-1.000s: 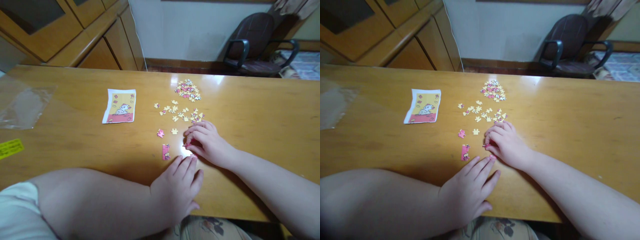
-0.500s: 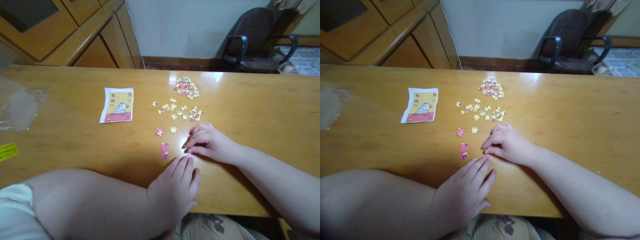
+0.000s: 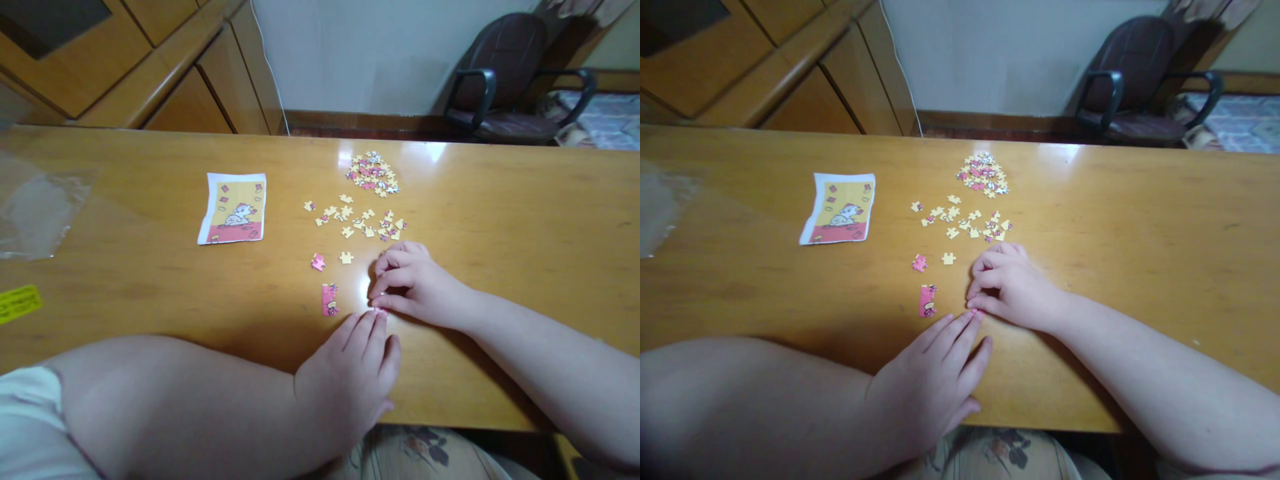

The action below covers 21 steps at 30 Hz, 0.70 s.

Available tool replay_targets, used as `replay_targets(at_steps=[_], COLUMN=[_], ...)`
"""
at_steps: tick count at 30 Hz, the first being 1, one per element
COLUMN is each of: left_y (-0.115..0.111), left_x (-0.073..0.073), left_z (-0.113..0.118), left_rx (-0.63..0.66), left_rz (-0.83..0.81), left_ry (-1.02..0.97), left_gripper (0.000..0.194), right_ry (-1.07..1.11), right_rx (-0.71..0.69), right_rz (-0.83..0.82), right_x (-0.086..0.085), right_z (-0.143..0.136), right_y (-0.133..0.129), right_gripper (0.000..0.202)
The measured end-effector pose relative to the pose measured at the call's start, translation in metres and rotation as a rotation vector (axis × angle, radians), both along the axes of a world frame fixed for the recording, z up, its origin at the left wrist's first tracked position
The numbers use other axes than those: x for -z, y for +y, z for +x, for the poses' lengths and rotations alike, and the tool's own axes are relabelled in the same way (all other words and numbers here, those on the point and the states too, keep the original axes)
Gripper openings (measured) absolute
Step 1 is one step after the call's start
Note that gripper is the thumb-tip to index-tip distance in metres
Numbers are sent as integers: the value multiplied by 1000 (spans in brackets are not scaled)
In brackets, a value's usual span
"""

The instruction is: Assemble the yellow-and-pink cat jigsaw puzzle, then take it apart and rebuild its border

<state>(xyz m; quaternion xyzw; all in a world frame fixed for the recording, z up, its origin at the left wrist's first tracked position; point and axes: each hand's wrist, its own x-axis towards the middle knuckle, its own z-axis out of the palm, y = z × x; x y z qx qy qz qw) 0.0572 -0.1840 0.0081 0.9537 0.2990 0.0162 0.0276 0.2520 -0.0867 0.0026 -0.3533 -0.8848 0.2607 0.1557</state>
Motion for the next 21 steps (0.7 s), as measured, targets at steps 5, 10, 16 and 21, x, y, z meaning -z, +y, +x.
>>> replay_targets(at_steps=[5, 10, 16, 21], left_y=[0, 0, 0, 2], left_x=[-1, -1, 0, 0], left_z=[0, 0, 0, 0], left_rx=[3, -4, 4, -4], left_rz=[-6, -12, 0, -7], left_ry=[0, 1, -5, -15], left_gripper=[69, 68, 68, 70], right_ry=[-34, -46, -17, 109], right_rx=[11, 20, 53, 45], right_rz=[22, 57, 109, 82], right_x=[2, 1, 0, -4], right_z=[0, -1, -1, 5], right_y=[1, -1, -2, 4], right_gripper=[14, 14, 20, 19])
